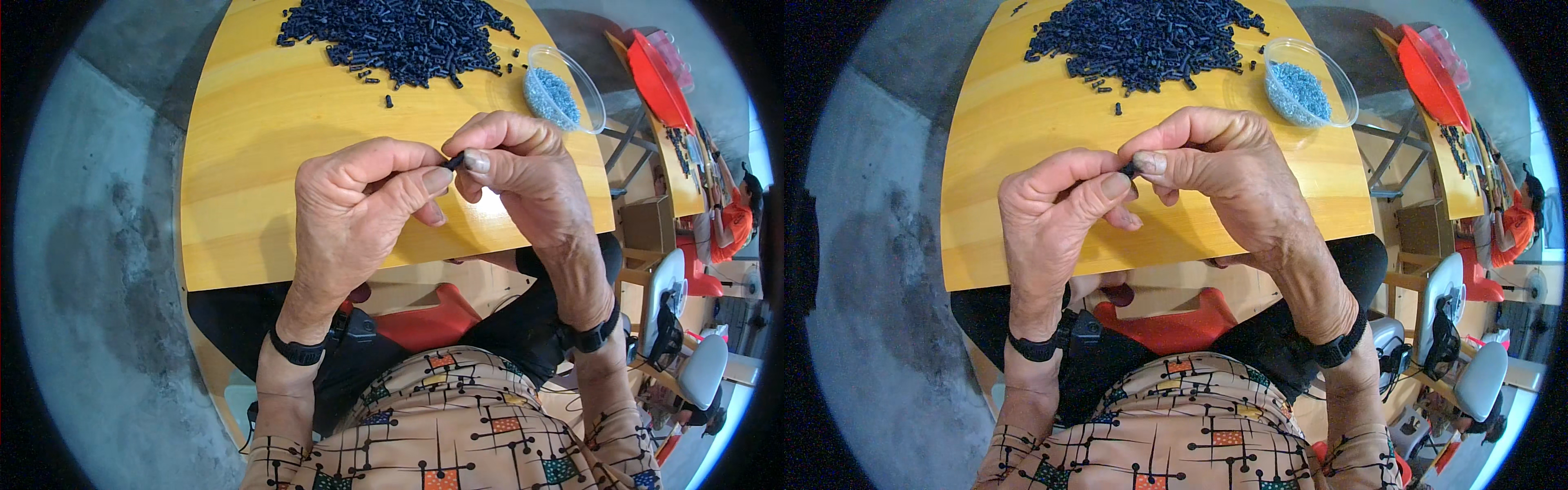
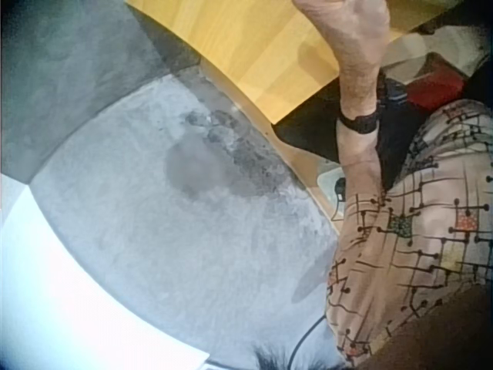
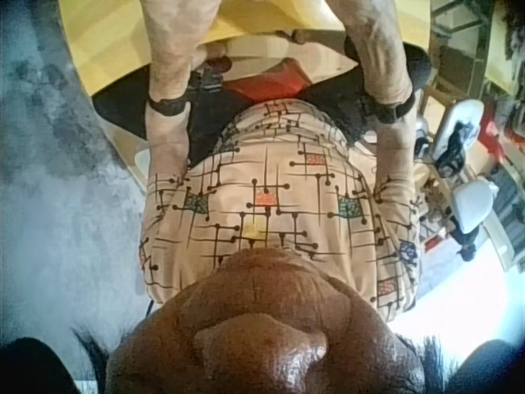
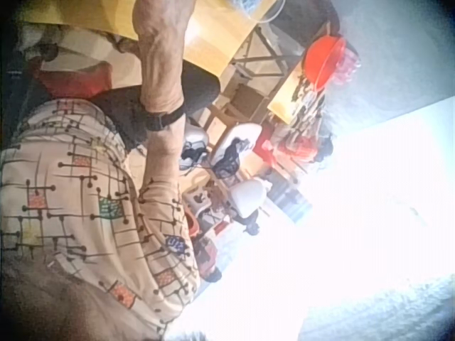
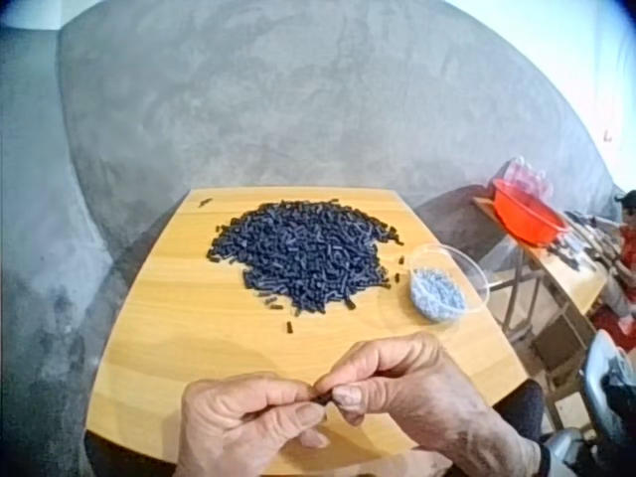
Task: Sort and assemble small plastic components at a workshop table.
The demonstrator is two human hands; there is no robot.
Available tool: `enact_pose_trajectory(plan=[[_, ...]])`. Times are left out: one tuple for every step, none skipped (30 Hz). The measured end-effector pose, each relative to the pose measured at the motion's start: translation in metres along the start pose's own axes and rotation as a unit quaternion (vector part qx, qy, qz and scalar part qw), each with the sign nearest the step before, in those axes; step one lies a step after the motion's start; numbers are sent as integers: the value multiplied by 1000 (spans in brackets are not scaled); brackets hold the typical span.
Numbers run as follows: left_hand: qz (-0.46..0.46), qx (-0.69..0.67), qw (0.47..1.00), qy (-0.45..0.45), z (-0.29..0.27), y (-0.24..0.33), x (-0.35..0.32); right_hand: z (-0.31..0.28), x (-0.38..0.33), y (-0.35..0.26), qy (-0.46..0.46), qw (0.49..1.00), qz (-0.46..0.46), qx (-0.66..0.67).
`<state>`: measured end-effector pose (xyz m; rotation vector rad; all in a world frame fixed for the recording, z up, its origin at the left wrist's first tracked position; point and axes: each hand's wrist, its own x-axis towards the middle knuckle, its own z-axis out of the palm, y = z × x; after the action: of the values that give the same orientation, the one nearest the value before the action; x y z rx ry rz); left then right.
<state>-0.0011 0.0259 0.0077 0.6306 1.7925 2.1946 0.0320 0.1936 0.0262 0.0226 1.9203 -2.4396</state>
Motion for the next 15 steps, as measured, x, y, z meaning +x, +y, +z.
enact_pose_trajectory(plan=[[-6,-7,1000,-6,0,-1,0,0,0,0,0,1000,4,0],[-11,-13,1000,-12,0,-1,0,-1,1,-1,0,1000,3,-1],[-12,-14,1000,-11,0,-2,0,-2,3,-3,-12,1000,0,-24],[-16,-25,999,-15,1,-2,0,-2,3,-3,-23,999,-3,-47],[-21,-38,999,-19,1,-3,0,-4,2,-2,-23,999,-3,-47],[-20,-38,999,-19,1,-4,0,-5,2,-1,-29,998,-9,-47],[-18,-38,999,-15,1,-5,0,-6,2,0,-35,998,-14,-46],[-17,-38,999,-11,1,-5,1,-6,3,-1,-35,998,-15,-47],[-17,-38,999,-11,1,-5,1,-5,2,-1,-31,998,-22,-59],[-10,-39,999,-5,1,-5,1,-5,2,-1,-27,997,-30,-71],[-3,-39,999,1,1,-4,1,-4,2,-2,-27,997,-30,-71],[-3,-39,999,2,1,-4,1,-5,3,-2,-32,994,-43,-95],[-12,-50,999,-2,0,-4,1,-5,3,-3,-37,991,-57,-119],[-21,-60,998,-7,-1,-4,1,-5,4,-4,-37,991,-56,-119],[-21,-61,998,-6,-1,-3,1,-5,4,-7,-42,988,-59,-135]])
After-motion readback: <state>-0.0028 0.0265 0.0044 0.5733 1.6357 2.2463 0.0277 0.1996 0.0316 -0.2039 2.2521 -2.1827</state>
